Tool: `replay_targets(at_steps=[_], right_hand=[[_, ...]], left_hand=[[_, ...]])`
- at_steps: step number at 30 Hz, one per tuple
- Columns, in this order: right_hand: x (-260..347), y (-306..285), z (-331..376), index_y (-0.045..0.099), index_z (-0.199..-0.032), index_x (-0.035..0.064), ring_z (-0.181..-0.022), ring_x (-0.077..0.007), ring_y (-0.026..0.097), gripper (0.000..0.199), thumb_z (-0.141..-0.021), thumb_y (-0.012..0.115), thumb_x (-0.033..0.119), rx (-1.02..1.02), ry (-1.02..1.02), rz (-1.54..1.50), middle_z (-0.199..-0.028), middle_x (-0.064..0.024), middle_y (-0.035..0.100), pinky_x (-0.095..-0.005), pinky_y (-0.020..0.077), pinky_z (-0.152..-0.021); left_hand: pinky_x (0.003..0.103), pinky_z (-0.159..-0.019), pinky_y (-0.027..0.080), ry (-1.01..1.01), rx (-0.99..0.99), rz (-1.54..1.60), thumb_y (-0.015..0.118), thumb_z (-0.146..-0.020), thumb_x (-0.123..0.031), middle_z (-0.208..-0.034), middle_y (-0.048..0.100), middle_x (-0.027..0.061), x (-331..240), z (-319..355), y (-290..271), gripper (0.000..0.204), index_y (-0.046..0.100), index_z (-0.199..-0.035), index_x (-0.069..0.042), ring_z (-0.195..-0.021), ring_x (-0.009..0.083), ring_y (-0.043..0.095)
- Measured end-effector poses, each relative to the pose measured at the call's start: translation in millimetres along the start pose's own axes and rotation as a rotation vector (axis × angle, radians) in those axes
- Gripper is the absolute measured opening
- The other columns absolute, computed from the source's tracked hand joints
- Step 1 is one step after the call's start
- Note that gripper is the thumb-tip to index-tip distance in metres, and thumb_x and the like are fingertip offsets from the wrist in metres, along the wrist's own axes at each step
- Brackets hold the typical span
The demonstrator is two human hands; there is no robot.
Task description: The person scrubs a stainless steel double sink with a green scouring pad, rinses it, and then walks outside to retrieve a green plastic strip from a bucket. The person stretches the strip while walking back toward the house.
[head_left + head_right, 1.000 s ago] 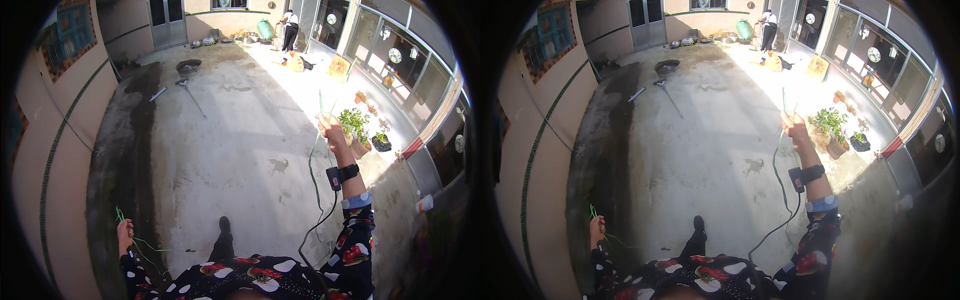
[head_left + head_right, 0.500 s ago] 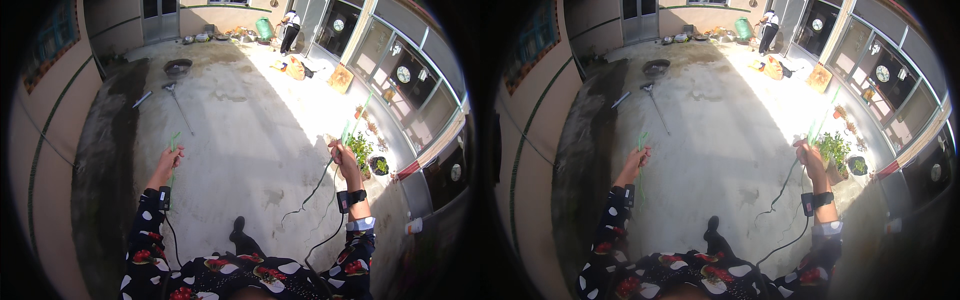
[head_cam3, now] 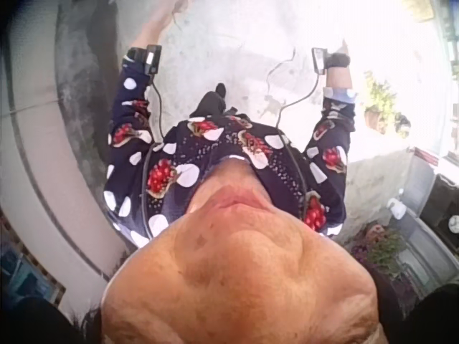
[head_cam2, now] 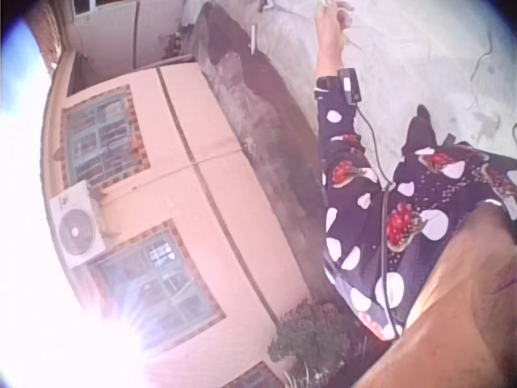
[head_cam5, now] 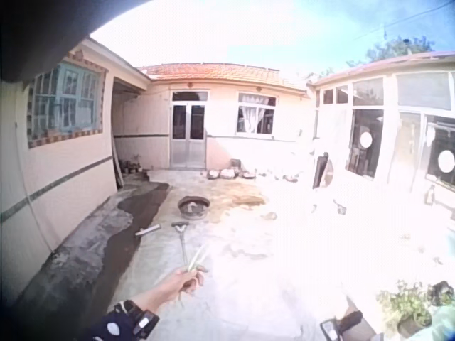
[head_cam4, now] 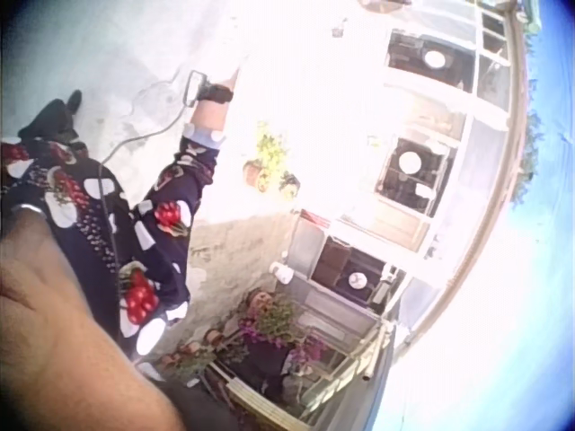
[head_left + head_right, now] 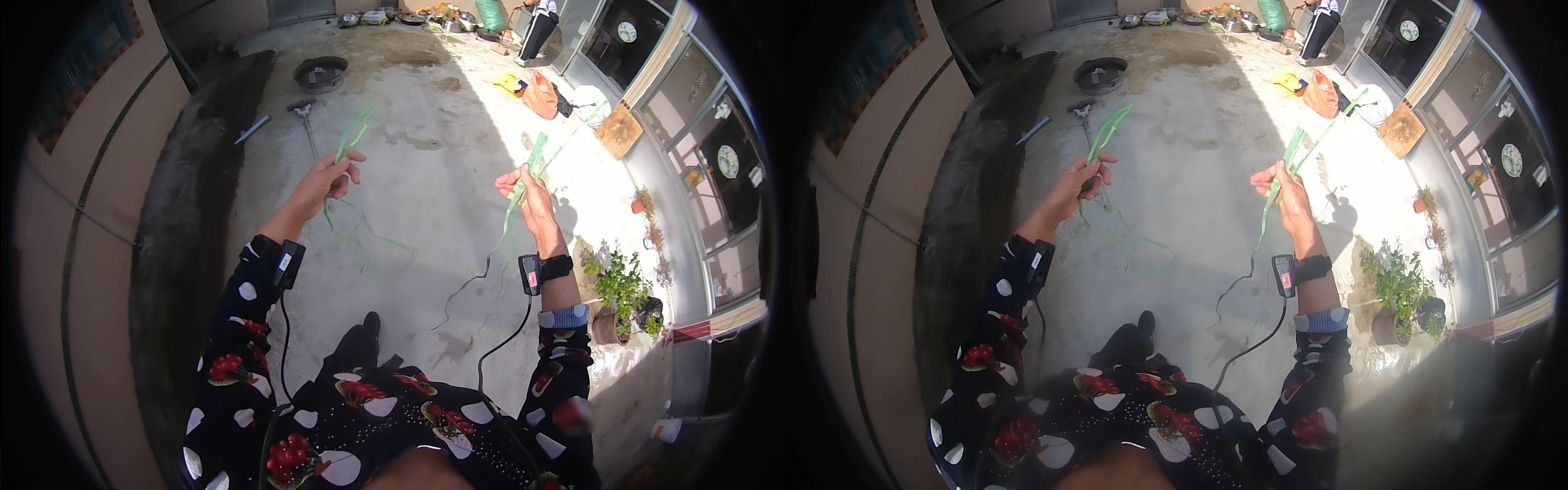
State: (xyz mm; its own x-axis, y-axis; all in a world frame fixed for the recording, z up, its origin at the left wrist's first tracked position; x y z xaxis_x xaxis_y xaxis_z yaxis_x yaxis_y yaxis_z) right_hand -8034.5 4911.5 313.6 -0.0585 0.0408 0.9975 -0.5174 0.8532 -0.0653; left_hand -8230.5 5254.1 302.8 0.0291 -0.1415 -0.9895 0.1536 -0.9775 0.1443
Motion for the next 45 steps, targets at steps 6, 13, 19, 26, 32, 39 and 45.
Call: replay_targets(at_steps=[6, 13, 19, 26, 32, 39, 45], right_hand=[[-11.5, 33.5, -127.9, 0.056, -0.081, 0.0059, -0.052, -0.0068, 0.035, 0.041, -0.094, 0.039, 0.041, 0.14, 0.075, -0.191, -0.071, -0.0048, 0.053, -0.0242, 0.0301, -0.053], [-17.7, 13.2, -268.1, 0.057, -0.089, 0.0035, -0.049, -0.0037, 0.034, 0.026, -0.09, 0.053, 0.03, 0.027, 0.136, -0.185, -0.08, -0.0032, 0.056, -0.0192, 0.0258, -0.045], [-26.0, -34.7, -379.0, 0.057, -0.1, 0.0013, -0.048, -0.0037, 0.033, 0.029, -0.093, 0.048, 0.028, 0.034, 0.055, -0.267, -0.091, -0.0063, 0.06, -0.0187, 0.0288, -0.046], [-43.6, -77.3, -531.8, 0.055, -0.088, 0.0004, -0.047, -0.0046, 0.032, 0.031, -0.094, 0.044, 0.029, 0.192, 0.033, -0.445, -0.069, -0.0003, 0.047, -0.0193, 0.0292, -0.046], [-42.3, -110.0, -654.8, 0.052, -0.083, 0.0025, -0.047, -0.0044, 0.031, 0.03, -0.094, 0.043, 0.029, 0.179, 0.09, -0.469, -0.067, 0.0015, 0.043, -0.0194, 0.0267, -0.044], [-50.4, -282.8, -765.6, 0.05, -0.082, 0.0042, -0.045, -0.0047, 0.028, 0.03, -0.095, 0.041, 0.03, -0.202, -0.032, -0.44, -0.063, 0.0026, 0.04, -0.0199, 0.0225, -0.041], [-35.4, -415.5, -765.6, 0.05, -0.084, 0.003, -0.047, -0.0075, 0.029, 0.03, -0.096, 0.039, 0.028, -0.77, 0.071, -0.26, -0.062, 0.0017, 0.038, -0.0219, 0.0242, -0.041]], left_hand=[[0.019, -0.046, 0.03, 0.011, 0.188, -0.117, 0.039, -0.095, -0.025, -0.072, 0.051, -0.0007, -0.8, -160.2, 24.6, 0.024, 0.054, -0.102, -0.008, -0.05, 0.0056, 0.036], [0.027, -0.055, 0.04, 0.115, 0.22, -0.562, 0.038, -0.095, -0.028, -0.071, 0.052, 0.0, 25.6, -338.5, 75.5, 0.025, 0.054, -0.097, -0.009, -0.059, 0.0097, 0.045], [0.029, -0.06, 0.042, 0.125, 0.29, -0.543, 0.038, -0.095, -0.028, -0.071, 0.054, 0.0008, 48.3, -466.6, 96.7, 0.026, 0.053, -0.095, -0.007, -0.064, 0.0125, 0.047], [0.028, -0.065, 0.043, -0.033, 0.243, -0.33, 0.043, -0.094, -0.03, -0.084, 0.057, 0.0025, 56.8, -614.6, 98.2, 0.028, 0.054, -0.106, -0.007, -0.073, 0.0112, 0.052], [0.026, -0.063, 0.039, -0.157, 0.434, -0.003, 0.044, -0.094, -0.029, -0.072, 0.053, -0.0009, 74.4, -713.9, 77.2, 0.029, 0.055, -0.104, -0.004, -0.067, 0.0102, 0.047], [0.024, -0.06, 0.036, -0.334, 0.654, -0.262, 0.045, -0.093, -0.027, -0.063, 0.044, -0.0019, 126.7, -812.6, -2.5, 0.026, 0.057, -0.084, -0.006, -0.061, 0.0087, 0.044], [0.026, -0.059, 0.038, -0.357, 0.744, -0.656, 0.044, -0.092, -0.026, -0.065, 0.046, -0.0004, 138.7, -940.1, -58.0, 0.022, 0.055, -0.085, -0.008, -0.062, 0.0114, 0.044]])
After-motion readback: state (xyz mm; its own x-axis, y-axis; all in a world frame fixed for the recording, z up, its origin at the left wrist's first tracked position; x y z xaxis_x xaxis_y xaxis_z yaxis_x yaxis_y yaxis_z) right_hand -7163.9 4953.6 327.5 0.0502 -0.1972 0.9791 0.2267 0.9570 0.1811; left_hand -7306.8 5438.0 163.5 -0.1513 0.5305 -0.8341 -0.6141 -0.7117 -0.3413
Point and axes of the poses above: each hand's wrist, its own z-axis away from the middle knuckle, its own y-axis out of the palm, x = y × z, the point moved 1 cm from there along -z, towards the middle knuckle
